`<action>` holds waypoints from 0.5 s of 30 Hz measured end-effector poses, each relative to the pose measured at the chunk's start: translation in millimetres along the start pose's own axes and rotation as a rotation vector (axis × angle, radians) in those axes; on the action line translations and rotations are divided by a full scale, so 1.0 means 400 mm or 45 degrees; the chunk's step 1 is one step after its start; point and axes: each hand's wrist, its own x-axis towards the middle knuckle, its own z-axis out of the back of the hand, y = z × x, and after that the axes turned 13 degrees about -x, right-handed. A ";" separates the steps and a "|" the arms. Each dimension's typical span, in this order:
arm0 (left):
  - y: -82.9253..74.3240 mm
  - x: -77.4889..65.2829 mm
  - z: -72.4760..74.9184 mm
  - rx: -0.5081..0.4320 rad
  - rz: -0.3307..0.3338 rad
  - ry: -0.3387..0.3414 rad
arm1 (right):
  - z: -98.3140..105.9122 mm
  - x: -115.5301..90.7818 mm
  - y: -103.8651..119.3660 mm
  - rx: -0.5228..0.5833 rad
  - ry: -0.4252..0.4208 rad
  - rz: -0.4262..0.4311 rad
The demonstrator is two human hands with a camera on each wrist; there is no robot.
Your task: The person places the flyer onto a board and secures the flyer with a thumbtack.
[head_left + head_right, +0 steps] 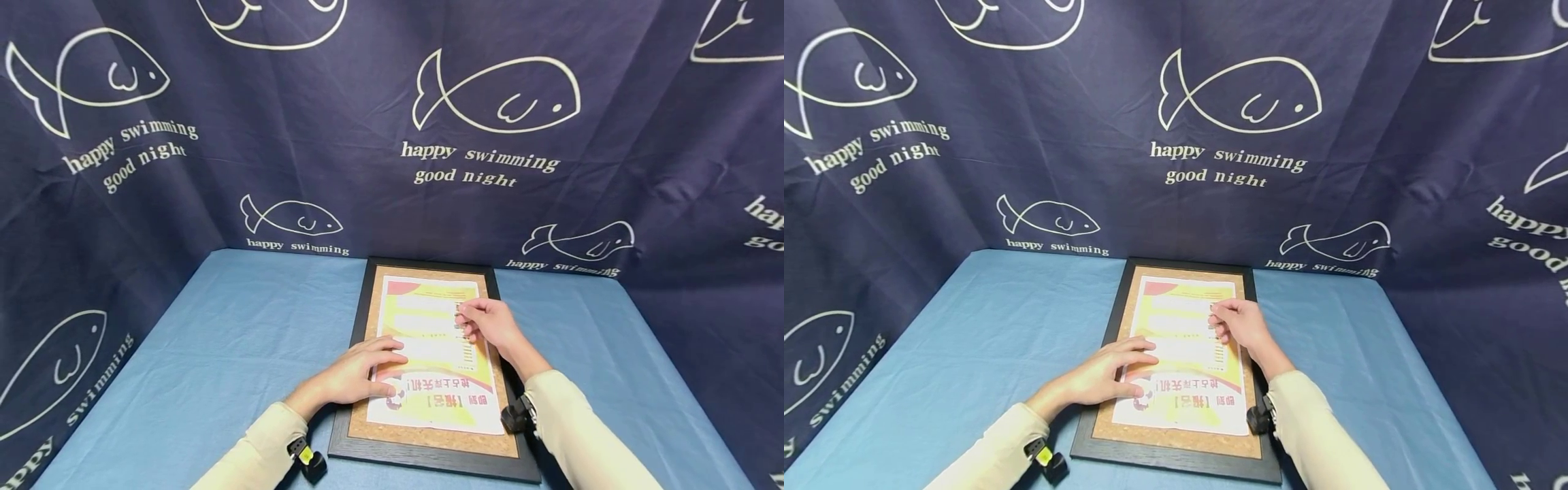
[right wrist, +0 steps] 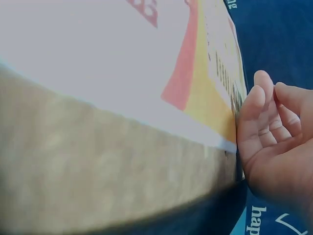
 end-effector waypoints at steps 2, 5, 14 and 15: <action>0.001 0.001 0.000 0.001 -0.002 0.000 | -0.005 0.008 0.006 0.014 0.009 -0.009; 0.002 0.001 0.001 0.000 0.000 0.001 | -0.013 0.020 0.015 0.027 0.023 -0.031; 0.003 0.001 0.001 -0.011 0.010 0.010 | -0.033 0.055 0.038 0.039 0.012 -0.084; 0.002 0.001 0.001 -0.011 0.008 0.011 | -0.035 0.059 0.040 0.041 0.010 -0.092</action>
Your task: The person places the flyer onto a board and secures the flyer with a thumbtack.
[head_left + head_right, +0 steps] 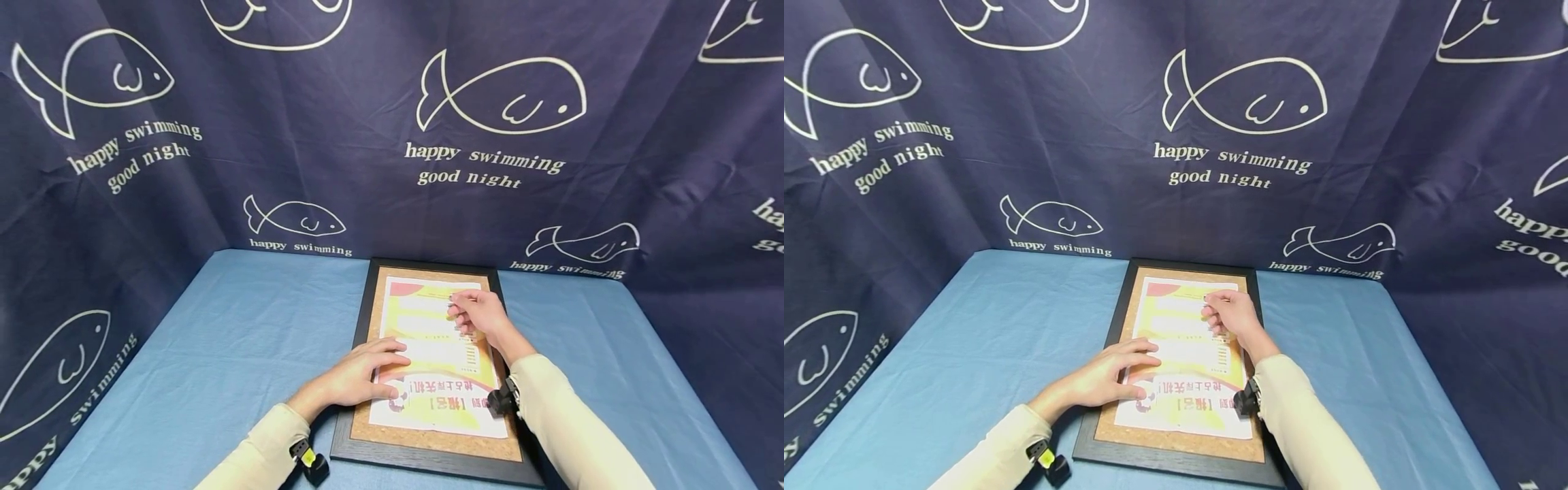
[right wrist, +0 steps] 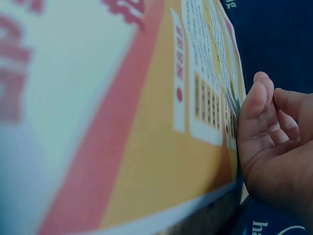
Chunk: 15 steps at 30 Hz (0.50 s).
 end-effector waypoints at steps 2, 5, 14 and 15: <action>-0.001 -0.001 -0.001 -0.002 -0.002 0.000 | -0.005 0.007 0.003 -0.003 0.001 -0.015; -0.002 -0.001 0.000 -0.003 -0.007 -0.002 | -0.012 0.019 0.004 0.012 0.004 -0.043; 0.001 -0.001 0.000 0.025 -0.024 -0.011 | -0.034 0.054 0.012 0.052 0.010 -0.095; 0.002 -0.001 0.000 0.026 -0.023 -0.011 | -0.036 0.058 0.013 0.050 0.008 -0.096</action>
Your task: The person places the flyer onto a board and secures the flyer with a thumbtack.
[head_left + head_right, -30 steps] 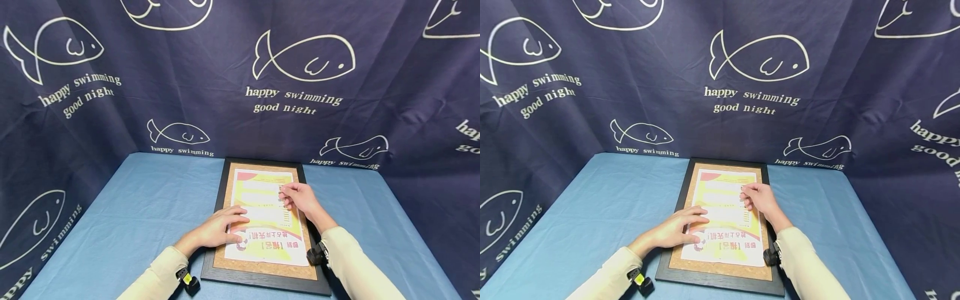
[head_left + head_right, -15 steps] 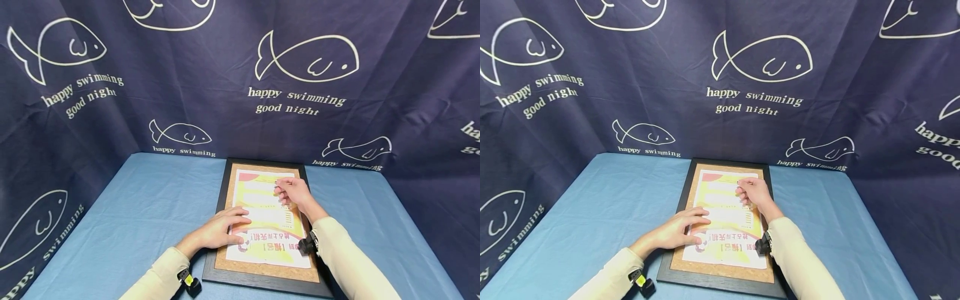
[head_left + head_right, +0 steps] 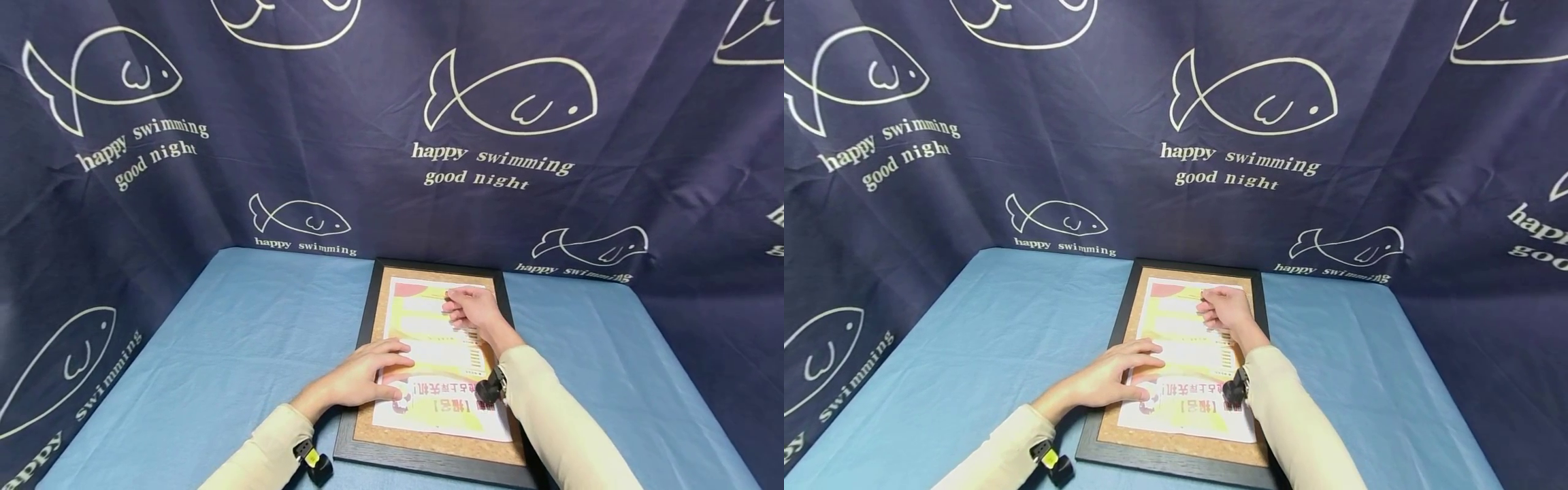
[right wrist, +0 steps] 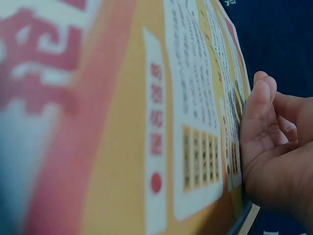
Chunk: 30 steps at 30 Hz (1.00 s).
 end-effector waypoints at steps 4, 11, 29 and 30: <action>-0.001 0.001 0.000 -0.005 0.003 0.005 | -0.009 0.011 0.008 0.003 -0.022 -0.016; -0.001 0.002 -0.001 0.012 -0.006 0.005 | -0.017 0.027 0.016 0.029 -0.043 -0.056; -0.002 0.002 0.003 0.023 -0.024 0.008 | -0.019 0.059 0.026 0.013 -0.055 -0.133; -0.003 0.002 0.003 0.023 -0.023 0.009 | -0.019 0.061 0.025 0.009 -0.058 -0.136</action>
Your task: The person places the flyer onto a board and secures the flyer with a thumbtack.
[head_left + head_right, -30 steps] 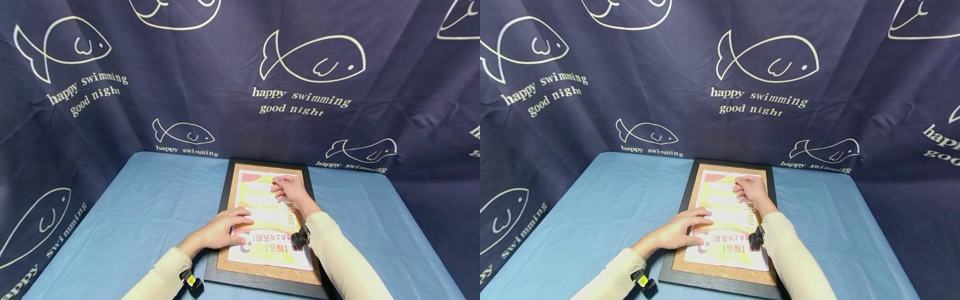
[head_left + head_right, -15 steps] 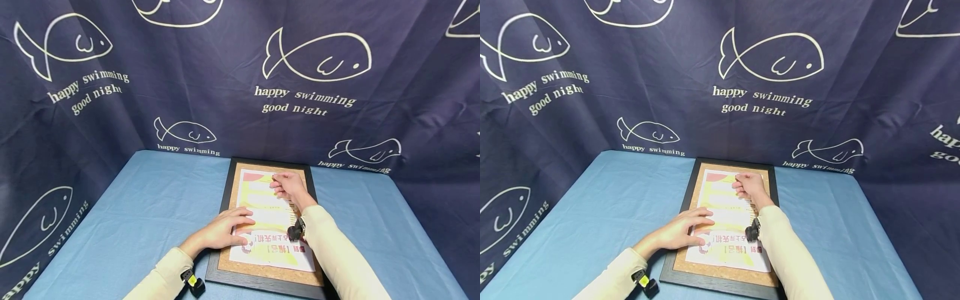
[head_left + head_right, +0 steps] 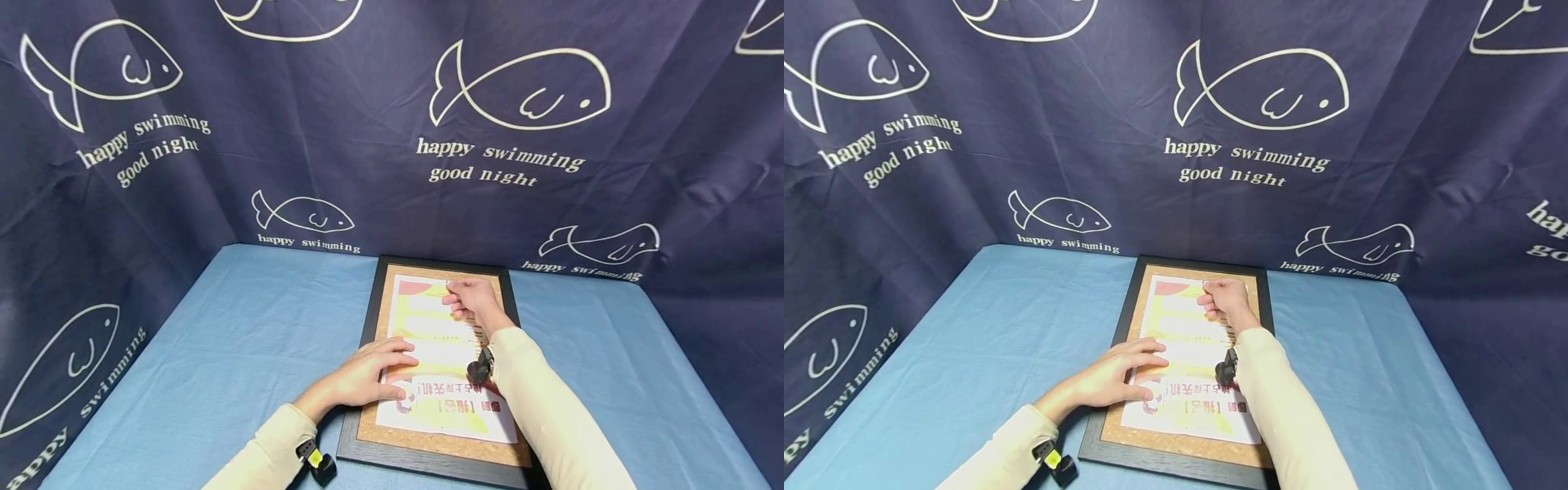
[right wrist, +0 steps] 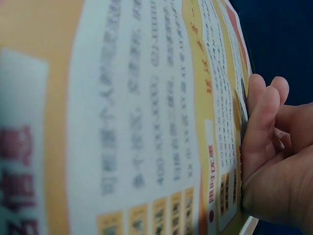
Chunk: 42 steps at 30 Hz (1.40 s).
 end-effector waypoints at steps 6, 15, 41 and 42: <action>0.003 0.000 -0.002 -0.006 0.003 -0.005 | -0.001 0.005 0.006 0.001 0.002 -0.019; 0.004 0.001 -0.002 -0.004 -0.005 -0.007 | 0.002 0.008 0.022 0.004 0.029 -0.061; 0.004 0.001 -0.002 -0.006 -0.025 -0.021 | 0.003 0.018 0.053 -0.182 0.030 -0.133; 0.003 0.002 -0.002 -0.008 -0.025 -0.021 | 0.003 0.018 0.053 -0.187 0.028 -0.132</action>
